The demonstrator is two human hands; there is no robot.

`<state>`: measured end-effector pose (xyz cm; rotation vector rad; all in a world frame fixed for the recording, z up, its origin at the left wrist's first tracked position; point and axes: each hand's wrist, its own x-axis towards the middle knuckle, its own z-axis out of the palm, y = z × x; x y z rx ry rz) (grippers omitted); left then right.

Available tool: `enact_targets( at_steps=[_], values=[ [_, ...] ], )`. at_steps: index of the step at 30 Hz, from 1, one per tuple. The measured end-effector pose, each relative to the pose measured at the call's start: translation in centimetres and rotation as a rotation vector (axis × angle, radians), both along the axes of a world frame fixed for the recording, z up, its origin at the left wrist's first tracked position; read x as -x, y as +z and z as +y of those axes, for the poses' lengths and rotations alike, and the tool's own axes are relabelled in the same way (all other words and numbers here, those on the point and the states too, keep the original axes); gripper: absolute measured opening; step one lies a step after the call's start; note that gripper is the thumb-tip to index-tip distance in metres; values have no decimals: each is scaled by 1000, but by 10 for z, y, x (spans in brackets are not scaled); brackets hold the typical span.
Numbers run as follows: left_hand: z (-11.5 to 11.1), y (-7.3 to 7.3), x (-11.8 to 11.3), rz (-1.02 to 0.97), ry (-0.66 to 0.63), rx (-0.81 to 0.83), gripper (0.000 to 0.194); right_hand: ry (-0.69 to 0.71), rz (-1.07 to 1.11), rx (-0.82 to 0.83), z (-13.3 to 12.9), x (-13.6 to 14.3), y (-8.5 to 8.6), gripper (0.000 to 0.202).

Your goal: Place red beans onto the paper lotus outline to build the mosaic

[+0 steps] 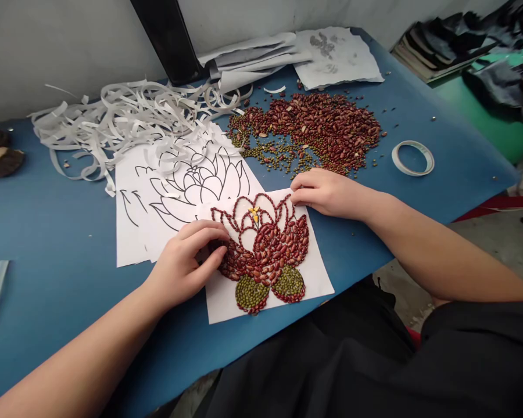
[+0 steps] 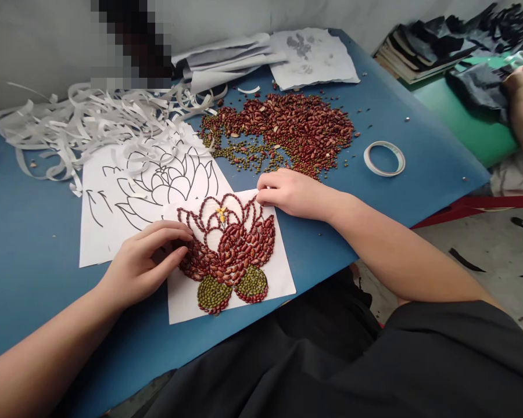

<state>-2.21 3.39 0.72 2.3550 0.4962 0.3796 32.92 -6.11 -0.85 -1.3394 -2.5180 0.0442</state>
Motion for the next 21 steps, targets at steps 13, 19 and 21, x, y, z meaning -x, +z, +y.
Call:
enact_targets(
  at_steps=[13,19,21],
  values=[
    [0,0,1,7,-5,-3,14,-36,-137,-20,-2,0,5,39],
    [0,0,1,0,-9,-10,13,36,-218,-99,0,-4,4,40],
    [0,0,1,-1,-13,-9,13,44,-234,-112,1,-4,4,41]
  ],
)
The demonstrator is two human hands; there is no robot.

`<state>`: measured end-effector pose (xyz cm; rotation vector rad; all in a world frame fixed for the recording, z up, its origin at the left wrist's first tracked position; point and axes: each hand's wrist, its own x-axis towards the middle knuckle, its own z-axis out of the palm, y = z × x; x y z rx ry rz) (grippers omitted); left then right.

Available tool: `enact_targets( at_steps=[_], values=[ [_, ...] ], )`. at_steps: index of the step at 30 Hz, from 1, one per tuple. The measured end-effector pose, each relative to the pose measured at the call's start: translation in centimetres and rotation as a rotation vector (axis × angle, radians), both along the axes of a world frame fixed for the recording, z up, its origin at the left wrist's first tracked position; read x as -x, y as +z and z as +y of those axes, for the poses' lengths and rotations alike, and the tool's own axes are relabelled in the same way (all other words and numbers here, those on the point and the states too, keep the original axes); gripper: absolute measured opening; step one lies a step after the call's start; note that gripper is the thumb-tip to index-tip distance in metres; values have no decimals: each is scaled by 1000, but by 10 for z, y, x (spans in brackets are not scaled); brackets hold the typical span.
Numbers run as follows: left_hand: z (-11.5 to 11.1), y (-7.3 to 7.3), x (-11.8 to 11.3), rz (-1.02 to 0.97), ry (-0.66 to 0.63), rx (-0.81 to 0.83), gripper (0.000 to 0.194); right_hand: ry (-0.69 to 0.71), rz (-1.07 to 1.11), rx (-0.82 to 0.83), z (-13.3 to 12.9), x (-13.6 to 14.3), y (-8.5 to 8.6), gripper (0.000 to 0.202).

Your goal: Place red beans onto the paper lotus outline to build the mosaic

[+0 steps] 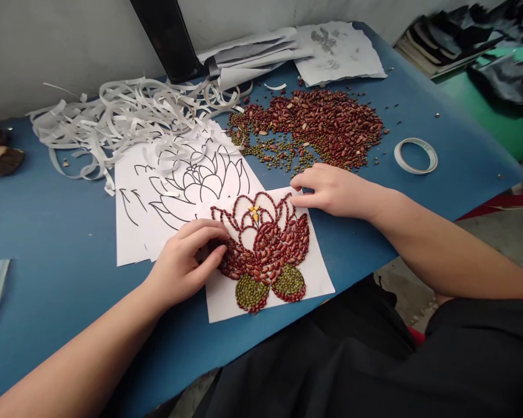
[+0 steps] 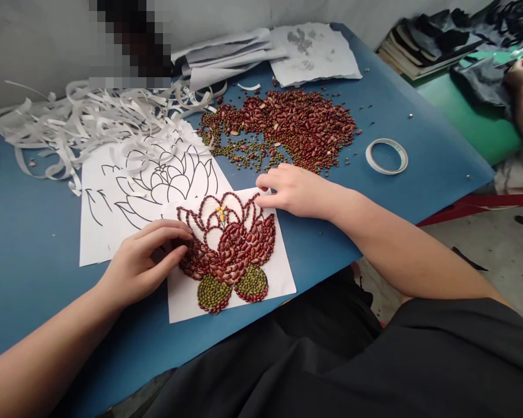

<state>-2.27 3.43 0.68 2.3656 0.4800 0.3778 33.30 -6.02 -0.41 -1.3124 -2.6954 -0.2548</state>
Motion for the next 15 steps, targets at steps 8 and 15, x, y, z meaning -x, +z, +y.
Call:
enact_targets(
  at_steps=[8,15],
  values=[
    [-1,-1,0,-29,15,23,13,-21,28,18,0,3,1,38],
    [-2,8,1,-122,-81,-65,11,-68,6,40,-2,2,0,36]
  ],
)
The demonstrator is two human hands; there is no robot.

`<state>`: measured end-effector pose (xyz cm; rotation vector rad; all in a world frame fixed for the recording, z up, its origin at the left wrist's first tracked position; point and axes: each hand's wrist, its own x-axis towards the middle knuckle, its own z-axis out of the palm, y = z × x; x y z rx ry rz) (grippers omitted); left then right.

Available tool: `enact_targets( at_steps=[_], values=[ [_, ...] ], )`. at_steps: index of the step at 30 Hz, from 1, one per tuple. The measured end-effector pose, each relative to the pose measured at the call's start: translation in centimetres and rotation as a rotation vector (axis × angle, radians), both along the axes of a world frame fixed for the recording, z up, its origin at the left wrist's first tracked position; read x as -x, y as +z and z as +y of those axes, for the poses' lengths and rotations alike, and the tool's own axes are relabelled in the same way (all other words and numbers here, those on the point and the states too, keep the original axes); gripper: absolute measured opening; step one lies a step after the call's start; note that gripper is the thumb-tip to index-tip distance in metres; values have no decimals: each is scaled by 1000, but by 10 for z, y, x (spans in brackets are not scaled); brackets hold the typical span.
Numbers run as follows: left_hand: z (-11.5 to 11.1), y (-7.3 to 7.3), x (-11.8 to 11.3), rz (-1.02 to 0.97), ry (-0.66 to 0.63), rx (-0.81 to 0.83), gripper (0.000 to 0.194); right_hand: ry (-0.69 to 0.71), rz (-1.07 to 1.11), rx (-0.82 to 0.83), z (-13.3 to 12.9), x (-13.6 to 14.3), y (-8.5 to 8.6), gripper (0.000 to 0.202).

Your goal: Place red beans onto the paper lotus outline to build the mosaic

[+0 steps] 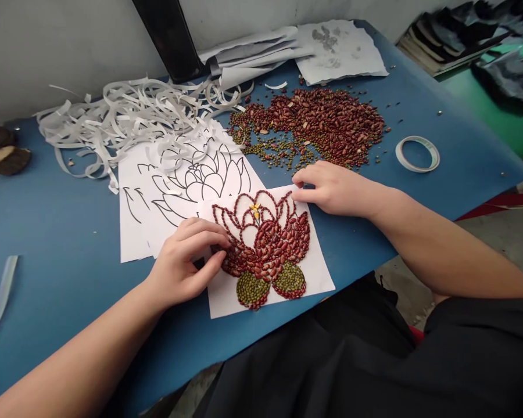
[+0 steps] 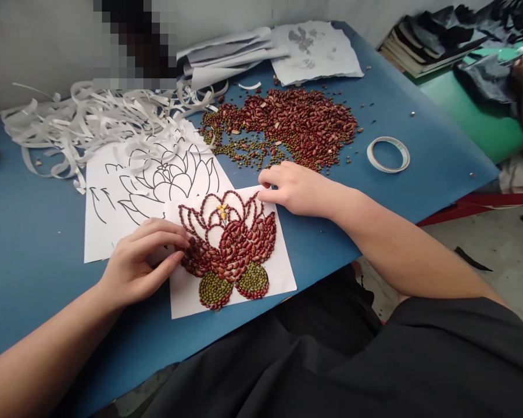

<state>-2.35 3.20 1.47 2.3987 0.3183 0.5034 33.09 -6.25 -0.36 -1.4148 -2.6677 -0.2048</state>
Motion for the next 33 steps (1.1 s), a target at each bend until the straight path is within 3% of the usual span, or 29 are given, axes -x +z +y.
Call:
enact_targets(
  at_steps=[4,7,10,13,19,26,33],
  values=[
    [-11,18,2,163,-227,-139,8,-16,19,37,-1,2,2,38],
    [-21,30,3,337,-317,-319,22,-29,28,69,-2,2,3,36],
    [-25,30,5,474,-212,-498,62,-19,12,70,-2,2,3,34],
    [-23,21,8,484,-78,-654,104,-5,-5,58,-2,2,2,35],
    [-17,9,17,530,53,-725,142,-15,53,80,-1,1,0,42],
    [5,17,27,607,129,-762,132,-21,177,113,-1,3,1,43],
    [16,39,33,694,382,-767,104,32,294,197,-4,9,6,34]
  ],
)
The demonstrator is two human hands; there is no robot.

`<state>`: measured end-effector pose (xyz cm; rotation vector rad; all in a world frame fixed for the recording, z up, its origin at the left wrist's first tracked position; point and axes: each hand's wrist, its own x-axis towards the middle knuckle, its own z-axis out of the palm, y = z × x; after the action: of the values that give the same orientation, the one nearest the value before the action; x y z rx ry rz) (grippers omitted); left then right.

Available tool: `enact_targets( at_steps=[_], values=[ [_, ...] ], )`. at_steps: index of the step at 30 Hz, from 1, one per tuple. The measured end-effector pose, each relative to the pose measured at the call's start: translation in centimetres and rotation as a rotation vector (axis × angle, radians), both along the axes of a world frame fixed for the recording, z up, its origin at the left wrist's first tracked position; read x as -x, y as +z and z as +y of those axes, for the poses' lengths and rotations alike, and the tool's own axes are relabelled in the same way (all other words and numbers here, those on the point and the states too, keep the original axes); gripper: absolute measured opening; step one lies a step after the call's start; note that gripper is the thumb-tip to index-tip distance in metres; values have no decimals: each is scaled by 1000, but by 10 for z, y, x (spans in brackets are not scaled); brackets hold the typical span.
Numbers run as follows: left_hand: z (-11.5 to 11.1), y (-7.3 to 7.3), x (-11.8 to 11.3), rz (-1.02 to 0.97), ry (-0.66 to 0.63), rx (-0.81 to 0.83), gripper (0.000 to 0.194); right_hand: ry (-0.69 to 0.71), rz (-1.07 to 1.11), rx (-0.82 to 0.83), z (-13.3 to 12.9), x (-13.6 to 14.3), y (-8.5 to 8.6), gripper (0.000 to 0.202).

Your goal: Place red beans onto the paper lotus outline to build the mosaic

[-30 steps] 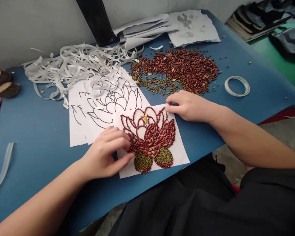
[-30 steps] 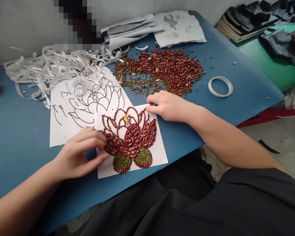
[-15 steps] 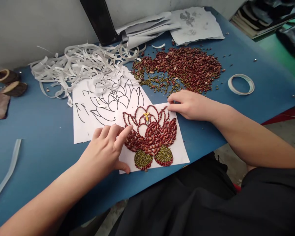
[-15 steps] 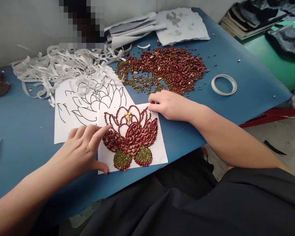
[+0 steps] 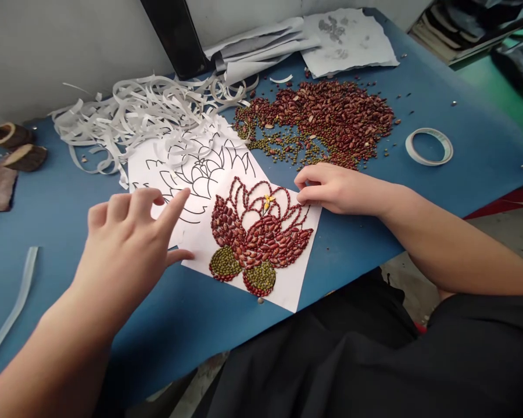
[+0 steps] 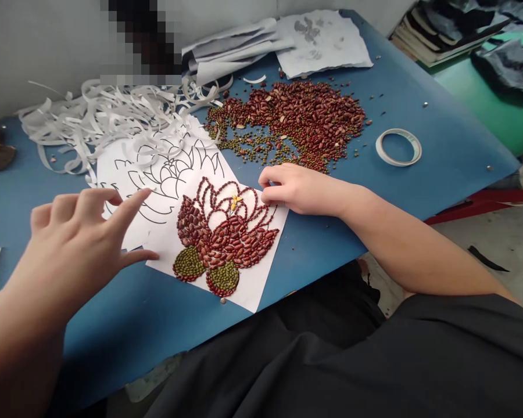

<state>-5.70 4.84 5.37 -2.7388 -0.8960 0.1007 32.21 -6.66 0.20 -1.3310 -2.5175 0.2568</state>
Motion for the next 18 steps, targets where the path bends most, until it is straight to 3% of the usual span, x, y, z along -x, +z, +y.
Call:
enact_targets(
  at_steps=[4,6,8,13,18],
  values=[
    [10,-4,-3,-152,-39,119,71,55,25,57,-4,2,3,31],
    [15,-13,-8,-307,-125,217,49,77,20,77,-6,2,4,31],
    [17,-24,-14,-446,-130,205,30,84,7,83,-7,2,5,31],
    [17,-49,-22,-616,-249,77,26,79,-14,73,-8,0,5,32],
    [20,-54,-19,-570,-263,71,28,69,-9,90,-7,2,6,35]
  ],
)
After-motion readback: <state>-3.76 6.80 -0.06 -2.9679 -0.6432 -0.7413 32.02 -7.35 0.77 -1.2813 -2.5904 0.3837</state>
